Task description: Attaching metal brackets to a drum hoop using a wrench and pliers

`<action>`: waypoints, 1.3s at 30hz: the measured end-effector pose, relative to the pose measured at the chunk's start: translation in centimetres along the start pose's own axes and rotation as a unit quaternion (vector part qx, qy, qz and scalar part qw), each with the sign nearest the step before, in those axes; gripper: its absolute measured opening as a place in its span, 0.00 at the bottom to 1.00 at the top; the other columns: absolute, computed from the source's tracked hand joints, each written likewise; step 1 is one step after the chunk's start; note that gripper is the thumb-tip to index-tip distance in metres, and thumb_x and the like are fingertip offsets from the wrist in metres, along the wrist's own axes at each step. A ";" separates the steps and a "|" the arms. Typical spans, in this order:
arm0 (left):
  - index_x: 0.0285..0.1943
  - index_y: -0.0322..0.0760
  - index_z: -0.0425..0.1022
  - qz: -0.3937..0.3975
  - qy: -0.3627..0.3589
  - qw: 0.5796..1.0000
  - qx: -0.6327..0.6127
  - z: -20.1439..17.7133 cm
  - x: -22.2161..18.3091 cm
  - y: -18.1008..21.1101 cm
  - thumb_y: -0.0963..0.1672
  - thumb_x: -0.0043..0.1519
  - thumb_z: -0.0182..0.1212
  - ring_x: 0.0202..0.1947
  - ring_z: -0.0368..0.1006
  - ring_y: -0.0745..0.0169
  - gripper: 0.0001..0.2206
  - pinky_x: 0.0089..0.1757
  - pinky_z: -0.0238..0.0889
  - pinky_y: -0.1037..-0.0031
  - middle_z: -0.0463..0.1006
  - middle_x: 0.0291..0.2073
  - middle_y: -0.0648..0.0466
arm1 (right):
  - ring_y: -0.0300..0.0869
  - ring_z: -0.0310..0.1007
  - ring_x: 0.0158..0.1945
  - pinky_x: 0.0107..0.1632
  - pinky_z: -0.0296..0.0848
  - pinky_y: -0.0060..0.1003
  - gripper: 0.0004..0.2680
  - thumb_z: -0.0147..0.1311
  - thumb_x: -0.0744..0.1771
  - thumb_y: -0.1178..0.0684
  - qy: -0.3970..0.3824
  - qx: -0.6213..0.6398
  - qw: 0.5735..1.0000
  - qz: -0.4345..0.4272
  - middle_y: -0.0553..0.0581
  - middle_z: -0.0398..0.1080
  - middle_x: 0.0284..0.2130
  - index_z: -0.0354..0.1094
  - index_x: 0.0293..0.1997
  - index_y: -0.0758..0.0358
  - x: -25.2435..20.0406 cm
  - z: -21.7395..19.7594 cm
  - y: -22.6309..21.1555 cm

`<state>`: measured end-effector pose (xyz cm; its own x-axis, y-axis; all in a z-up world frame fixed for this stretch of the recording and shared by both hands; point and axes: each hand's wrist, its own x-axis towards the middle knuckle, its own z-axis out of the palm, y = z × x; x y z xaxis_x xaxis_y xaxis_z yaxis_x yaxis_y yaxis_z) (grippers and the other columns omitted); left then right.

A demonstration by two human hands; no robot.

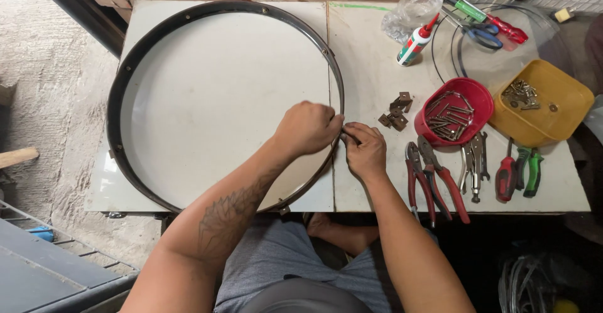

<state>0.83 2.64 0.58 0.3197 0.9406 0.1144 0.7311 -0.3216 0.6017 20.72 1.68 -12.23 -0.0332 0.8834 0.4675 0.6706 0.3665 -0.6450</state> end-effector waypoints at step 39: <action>0.27 0.40 0.74 0.175 0.127 0.952 0.218 6.6 -9.9 -2.2 0.46 0.58 0.52 0.19 0.76 0.50 0.09 0.22 0.69 0.66 0.73 0.19 0.53 | 0.55 0.77 0.42 0.51 0.71 0.48 0.06 0.64 0.64 0.58 -0.011 -0.014 1.000 0.015 0.52 0.80 0.42 0.81 0.40 0.52 -0.3 0.0 0.0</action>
<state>0.01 -6.65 -7.09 0.4746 0.7457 0.4676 0.8048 -0.5828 0.1127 20.68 1.44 -12.38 -0.0284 0.9005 0.4339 0.6918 0.3310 -0.6417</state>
